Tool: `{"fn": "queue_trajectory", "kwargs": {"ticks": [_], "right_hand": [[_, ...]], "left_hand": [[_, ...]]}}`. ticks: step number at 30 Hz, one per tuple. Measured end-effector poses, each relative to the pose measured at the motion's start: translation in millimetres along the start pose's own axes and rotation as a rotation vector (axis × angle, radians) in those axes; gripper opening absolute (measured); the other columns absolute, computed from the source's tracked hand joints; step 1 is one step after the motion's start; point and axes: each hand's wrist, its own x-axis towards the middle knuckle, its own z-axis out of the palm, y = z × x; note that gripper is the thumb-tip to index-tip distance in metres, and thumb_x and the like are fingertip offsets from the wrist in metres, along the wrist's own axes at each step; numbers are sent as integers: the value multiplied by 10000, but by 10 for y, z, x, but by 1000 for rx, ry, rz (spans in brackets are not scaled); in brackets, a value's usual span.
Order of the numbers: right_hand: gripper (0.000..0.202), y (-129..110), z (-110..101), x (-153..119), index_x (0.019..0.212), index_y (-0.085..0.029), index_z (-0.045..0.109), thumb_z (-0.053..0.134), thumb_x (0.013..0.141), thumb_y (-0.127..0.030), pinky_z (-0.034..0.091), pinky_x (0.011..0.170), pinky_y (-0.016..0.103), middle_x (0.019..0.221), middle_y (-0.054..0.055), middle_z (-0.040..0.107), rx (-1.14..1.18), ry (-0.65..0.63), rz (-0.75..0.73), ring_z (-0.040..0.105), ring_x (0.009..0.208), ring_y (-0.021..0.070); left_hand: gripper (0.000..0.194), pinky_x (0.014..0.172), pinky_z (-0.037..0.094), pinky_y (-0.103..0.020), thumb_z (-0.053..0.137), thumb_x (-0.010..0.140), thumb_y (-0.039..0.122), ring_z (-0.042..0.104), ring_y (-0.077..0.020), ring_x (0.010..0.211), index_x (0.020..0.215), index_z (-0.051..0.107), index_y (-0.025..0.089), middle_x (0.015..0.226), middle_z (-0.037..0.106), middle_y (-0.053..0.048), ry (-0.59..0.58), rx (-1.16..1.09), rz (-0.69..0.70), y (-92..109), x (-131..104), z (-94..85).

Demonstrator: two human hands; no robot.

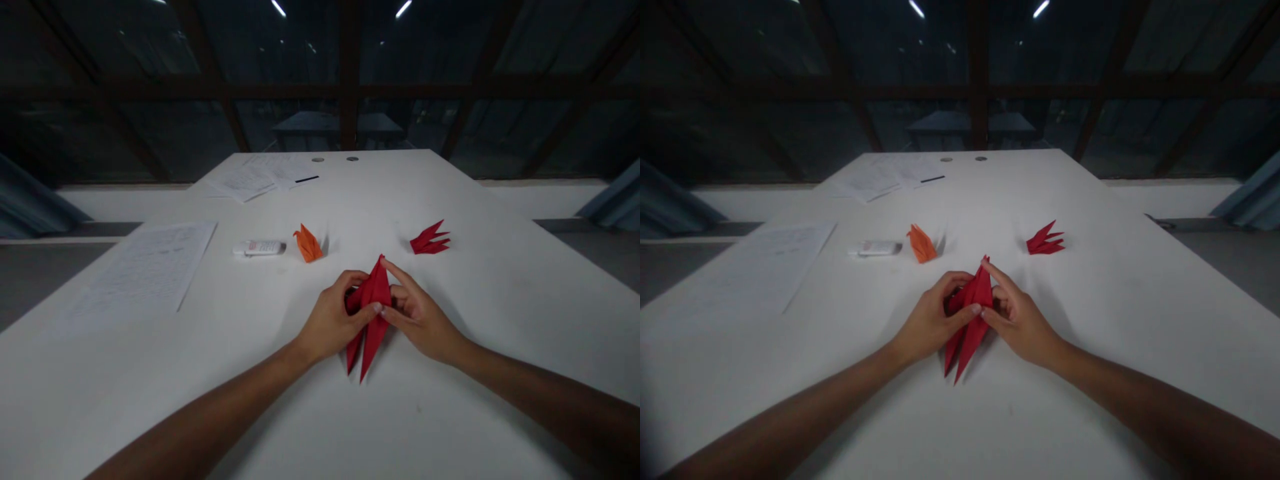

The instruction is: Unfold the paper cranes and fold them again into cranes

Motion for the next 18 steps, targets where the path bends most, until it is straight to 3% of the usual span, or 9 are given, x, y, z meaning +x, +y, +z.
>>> {"fn": "queue_trajectory", "kwargs": {"ticks": [7, 10, 13, 18], "right_hand": [[524, -12, -28, 2, 1500, -325, 465, 586, 993, -281, 516, 912, 354, 1163, 46, 696, -91, -33, -23, 663, 1020, 197], [341, -42, -28, 1, 1325, -288, 626, 578, 987, -270, 516, 778, 302, 1000, 17, 704, -270, 24, -7, 650, 868, 176], [210, -77, -6, -7, 1156, -269, 674, 559, 982, -238, 485, 657, 280, 875, -4, 673, -475, 61, -27, 598, 723, 158], [206, -100, 11, -16, 1094, -244, 656, 591, 918, -157, 518, 974, 393, 1216, 89, 572, -779, 120, -237, 605, 1103, 239]], "left_hand": [[416, 921, 541, -341, 622, 885, 158, 693, -190, 1006, 1278, 504, 220, 1128, 715, -70, -32, -164, -37, -71, 13, -5], [454, 784, 535, -276, 536, 861, 82, 677, -156, 884, 1293, 494, 216, 1052, 714, -47, -6, -142, -55, -64, 16, -13], [480, 696, 498, -242, 499, 839, 49, 647, -135, 786, 1292, 500, 210, 978, 713, -27, 9, -95, -73, -77, 24, -23], [479, 726, 521, -255, 510, 889, 92, 677, -146, 831, 1349, 480, 220, 1055, 723, -49, -10, -88, -39, -96, 17, -19]]}}
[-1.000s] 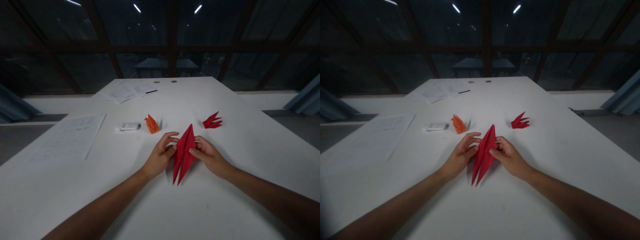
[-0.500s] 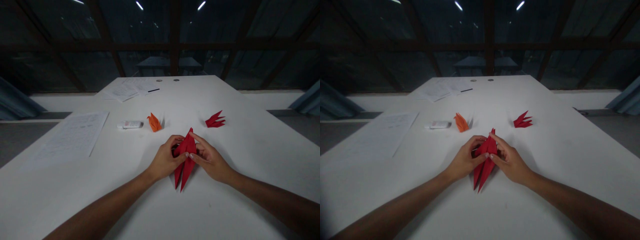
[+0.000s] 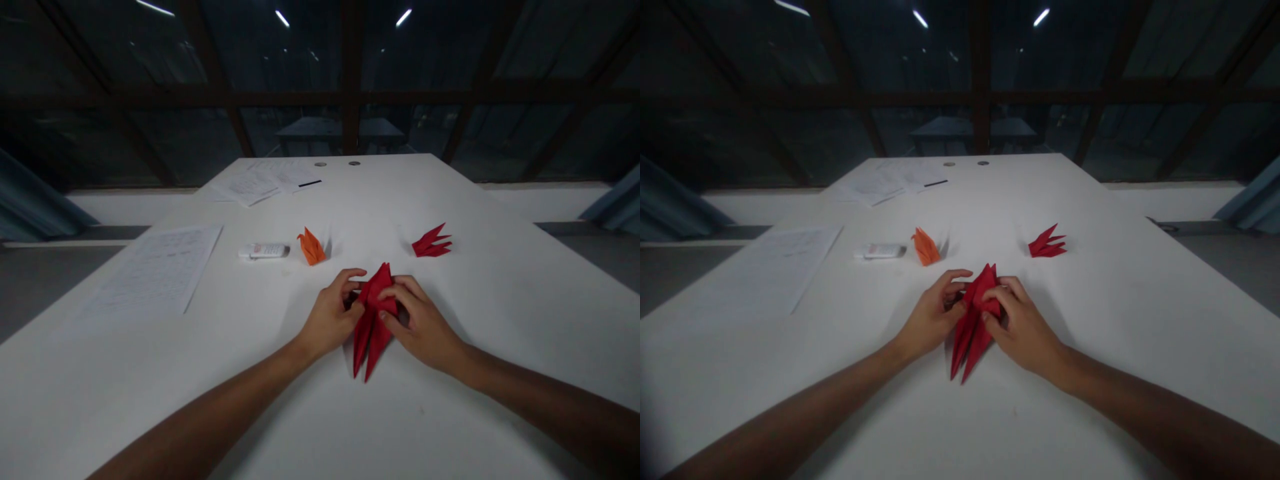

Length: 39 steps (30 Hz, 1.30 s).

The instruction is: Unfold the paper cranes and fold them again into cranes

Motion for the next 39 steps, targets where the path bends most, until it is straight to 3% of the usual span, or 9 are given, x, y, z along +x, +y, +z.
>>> {"fn": "queue_trajectory", "kwargs": {"ticks": [4, 8, 10, 13, 17, 23, 28, 36, 39], "right_hand": [[424, 63, -15, -6, 1237, -286, 657, 588, 865, -94, 512, 1053, 484, 1435, 114, 407, -179, 8, -99, 512, 1273, 302], [487, 108, -25, 0, 1198, -286, 691, 582, 799, -31, 494, 1081, 552, 1411, 114, 441, -273, -32, -149, 488, 1291, 337], [441, 102, -26, 3, 1150, -272, 701, 594, 792, -37, 478, 1092, 575, 1397, 118, 457, -302, -53, -147, 487, 1284, 345], [311, 75, -29, 3, 1057, -244, 699, 606, 816, -69, 478, 1091, 558, 1392, 124, 460, -302, -57, -127, 496, 1272, 334], [136, 52, -32, 5, 975, -223, 669, 637, 862, -154, 487, 1089, 511, 1344, 126, 484, -235, -55, -76, 529, 1242, 309], [257, 63, -37, 17, 1104, -237, 688, 634, 870, -145, 469, 1094, 488, 1351, 121, 482, -221, -63, -77, 540, 1230, 290], [127, 82, -45, 37, 969, -227, 699, 572, 976, -234, 498, 927, 458, 1076, 91, 580, -280, -118, -83, 580, 1003, 251], [168, 94, -40, 65, 925, -211, 638, 513, 1027, -257, 388, 848, 398, 872, 34, 675, -384, -215, -106, 624, 866, 215], [161, 97, -32, 66, 888, -206, 610, 525, 1018, -249, 366, 835, 384, 857, 27, 715, -369, -246, -125, 651, 828, 206]], "left_hand": [[531, 850, 566, -304, 474, 880, 46, 706, -165, 952, 1377, 506, 230, 1277, 684, -84, -5, 93, 92, 27, -27, 4], [552, 1146, 454, -411, 440, 856, -9, 595, -207, 1291, 1312, 628, 238, 1385, 637, -66, -25, 217, 273, 29, -35, -10], [537, 1180, 429, -418, 433, 877, 1, 563, -205, 1337, 1307, 645, 241, 1430, 604, -66, -36, 256, 303, 27, -37, -13], [456, 1158, 459, -396, 460, 912, 49, 591, -210, 1302, 1275, 668, 229, 1440, 587, -77, -41, 305, 260, 37, -44, 4], [330, 1048, 549, -354, 571, 930, 164, 674, -194, 1110, 1241, 664, 220, 1438, 555, -85, -59, 273, 185, 57, -56, 50], [337, 954, 567, -345, 603, 850, 100, 645, -185, 1013, 1167, 626, 210, 1320, 542, -88, -20, 306, 153, 54, -57, 62], [368, 965, 507, -386, 568, 793, 38, 591, -229, 1017, 1104, 654, 215, 1028, 632, -56, -64, 409, 169, 56, -32, 40], [162, 903, 452, -368, 526, 937, 150, 571, -220, 949, 965, 678, 199, 914, 650, -46, -69, 447, 186, 84, -20, 50], [287, 871, 432, -360, 476, 1015, 260, 557, -205, 871, 792, 645, 192, 794, 601, -32, -86, 492, 197, 95, -20, 59]]}}
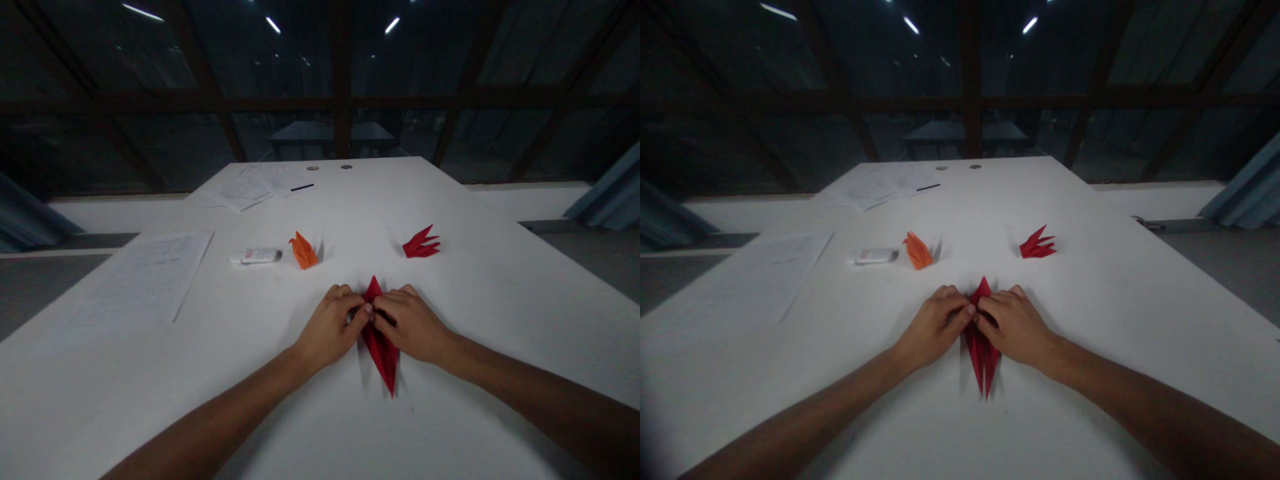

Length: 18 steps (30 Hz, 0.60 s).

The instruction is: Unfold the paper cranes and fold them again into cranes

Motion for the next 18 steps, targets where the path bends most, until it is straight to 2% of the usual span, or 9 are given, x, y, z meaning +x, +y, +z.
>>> {"fn": "queue_trajectory", "kwargs": {"ticks": [3, 7, 10, 14, 18], "right_hand": [[139, -11, 3, 2, 876, -206, 599, 539, 1000, -220, 363, 817, 363, 851, 20, 730, 35, -21, -25, 664, 810, 197], [60, -50, -4, 9, 878, -208, 614, 603, 920, -168, 355, 783, 348, 753, -10, 704, 27, 14, 31, 622, 688, 174], [61, -79, -10, 6, 891, -213, 631, 626, 872, -155, 355, 792, 354, 753, -10, 702, 7, 29, 41, 623, 699, 181], [38, -83, -17, -19, 860, -219, 606, 627, 891, -217, 357, 797, 356, 743, -14, 688, 25, 37, 40, 617, 698, 183], [176, -52, -15, -26, 783, -227, 535, 618, 926, -284, 360, 743, 335, 661, -42, 620, 86, 79, 112, 530, 611, 158]], "left_hand": [[342, 831, 426, -347, 462, 1030, 304, 548, -196, 825, 741, 606, 189, 749, 574, -23, -19, 35, 12, 9, 0, 10], [154, 806, 443, -333, 526, 958, 208, 582, -205, 849, 841, 625, 197, 819, 641, -29, -16, 30, -12, 15, 4, 20], [75, 781, 456, -328, 582, 874, 158, 592, -209, 820, 834, 621, 208, 812, 650, -22, 0, 30, -72, 17, 17, 18], [140, 758, 458, -310, 576, 803, 94, 596, -188, 781, 855, 630, 212, 802, 649, -2, 9, -39, -147, 17, 27, 8], [172, 776, 466, -297, 539, 825, 92, 599, -172, 803, 906, 641, 205, 859, 646, -6, 12, -136, -106, 0, 16, -3]]}}
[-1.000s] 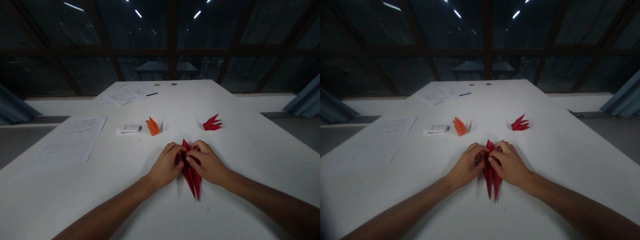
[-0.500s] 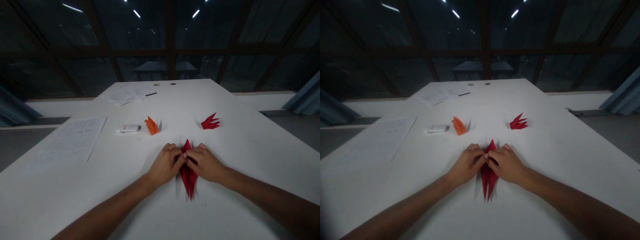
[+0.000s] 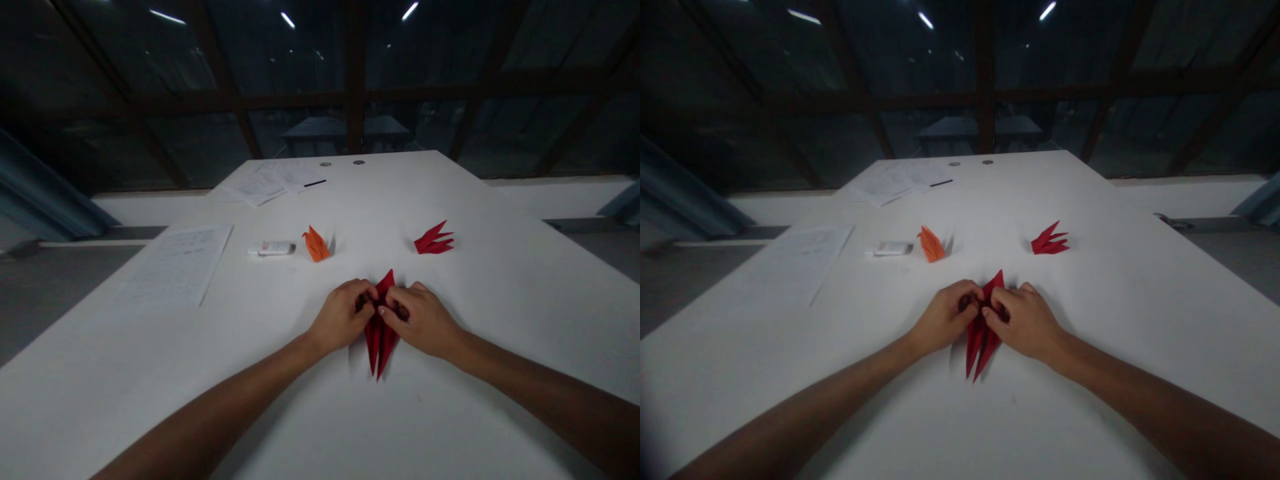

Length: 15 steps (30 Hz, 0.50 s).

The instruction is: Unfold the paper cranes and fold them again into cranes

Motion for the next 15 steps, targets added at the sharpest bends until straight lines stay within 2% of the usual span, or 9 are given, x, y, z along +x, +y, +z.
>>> {"fn": "queue_trajectory", "kwargs": {"ticks": [4, 8, 11, 15], "right_hand": [[239, 32, 12, 18, 718, -232, 478, 649, 884, -250, 356, 687, 314, 628, -54, 564, 75, 43, 72, 490, 598, 152], [210, 68, 33, 31, 734, -240, 463, 632, 848, -187, 348, 602, 283, 644, -58, 533, 211, 112, 177, 482, 588, 143], [128, 88, 52, 35, 912, -248, 526, 620, 851, -188, 382, 584, 266, 680, -65, 578, 371, 180, 242, 531, 591, 141], [282, 87, 72, 37, 1125, -252, 528, 619, 864, -195, 433, 614, 262, 715, -66, 603, 463, 254, 273, 581, 628, 148]], "left_hand": [[240, 818, 468, -305, 475, 848, 71, 605, -173, 859, 939, 661, 193, 925, 627, -33, 71, 4, 28, -6, -16, 0], [178, 763, 466, -296, 508, 850, 96, 587, -158, 795, 888, 657, 186, 905, 597, -32, 122, 34, -17, 8, -22, 20], [80, 702, 454, -280, 601, 812, 131, 561, -149, 753, 855, 635, 189, 878, 575, -15, 173, 66, -70, 8, -13, 34], [164, 621, 423, -248, 638, 755, 104, 533, -121, 673, 858, 554, 199, 812, 556, 23, 203, 12, -157, -36, 16, 42]]}}
